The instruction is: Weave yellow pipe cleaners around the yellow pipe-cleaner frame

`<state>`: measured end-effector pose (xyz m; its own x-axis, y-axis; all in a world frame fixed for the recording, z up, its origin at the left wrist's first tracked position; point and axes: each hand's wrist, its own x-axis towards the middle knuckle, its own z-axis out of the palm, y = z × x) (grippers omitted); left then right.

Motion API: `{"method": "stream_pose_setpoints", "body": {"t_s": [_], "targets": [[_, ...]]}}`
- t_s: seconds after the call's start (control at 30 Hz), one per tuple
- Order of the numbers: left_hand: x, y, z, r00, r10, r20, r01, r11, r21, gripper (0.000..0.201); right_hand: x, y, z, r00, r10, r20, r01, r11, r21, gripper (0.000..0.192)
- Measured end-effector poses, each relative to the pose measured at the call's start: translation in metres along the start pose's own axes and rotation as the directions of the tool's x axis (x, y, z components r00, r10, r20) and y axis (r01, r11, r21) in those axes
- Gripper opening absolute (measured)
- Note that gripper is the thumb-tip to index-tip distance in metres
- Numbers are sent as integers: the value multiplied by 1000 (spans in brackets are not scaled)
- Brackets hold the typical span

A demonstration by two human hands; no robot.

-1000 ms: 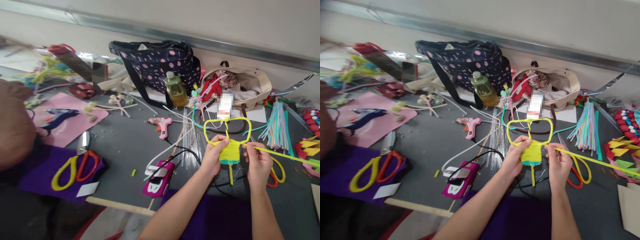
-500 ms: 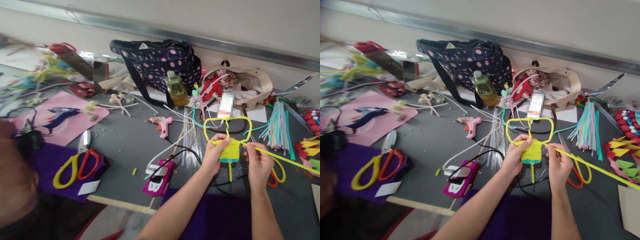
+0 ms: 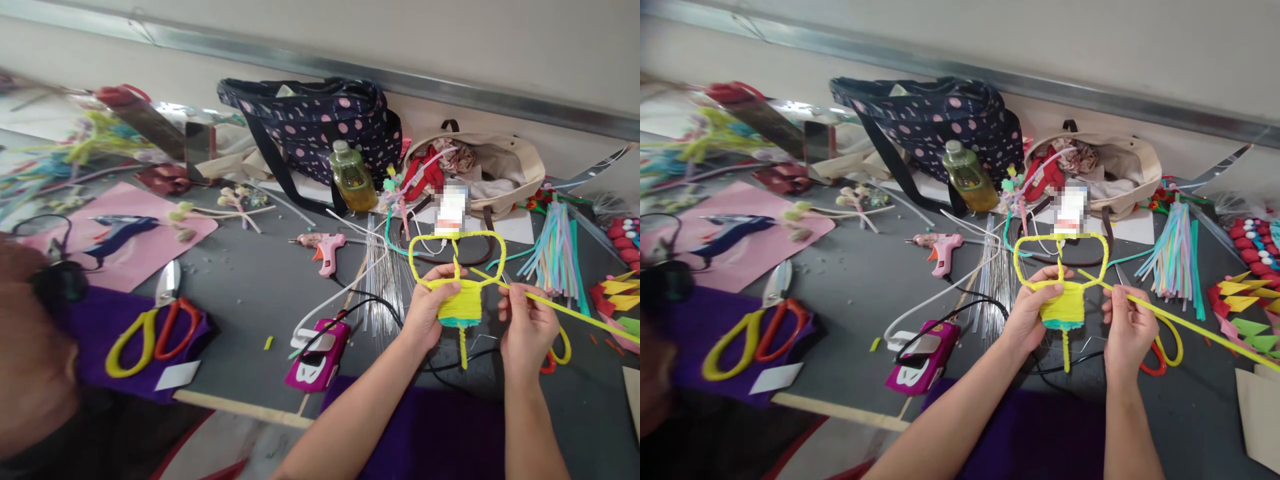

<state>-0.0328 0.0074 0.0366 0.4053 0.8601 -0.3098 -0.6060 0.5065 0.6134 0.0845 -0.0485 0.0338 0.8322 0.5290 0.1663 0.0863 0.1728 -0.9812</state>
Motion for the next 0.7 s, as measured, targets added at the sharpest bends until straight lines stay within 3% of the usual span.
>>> {"method": "stream_pose_setpoints", "body": {"t_s": [0.2, 0.4, 0.7], "targets": [[-1, -2, 0, 1000, 0, 26, -1, 1000, 11, 35, -9, -1, 4, 996, -5, 90, 6, 1000, -14, 25], [1, -3, -1, 999, 11, 34, -11, 1000, -4, 42, -8, -1, 4, 997, 9, 79, -9, 1000, 2, 25], [1, -3, -2, 998, -13, 67, 14, 1000, -13, 44, 2, -1, -2, 978, 181, 100, -194, 971, 141, 28]]}}
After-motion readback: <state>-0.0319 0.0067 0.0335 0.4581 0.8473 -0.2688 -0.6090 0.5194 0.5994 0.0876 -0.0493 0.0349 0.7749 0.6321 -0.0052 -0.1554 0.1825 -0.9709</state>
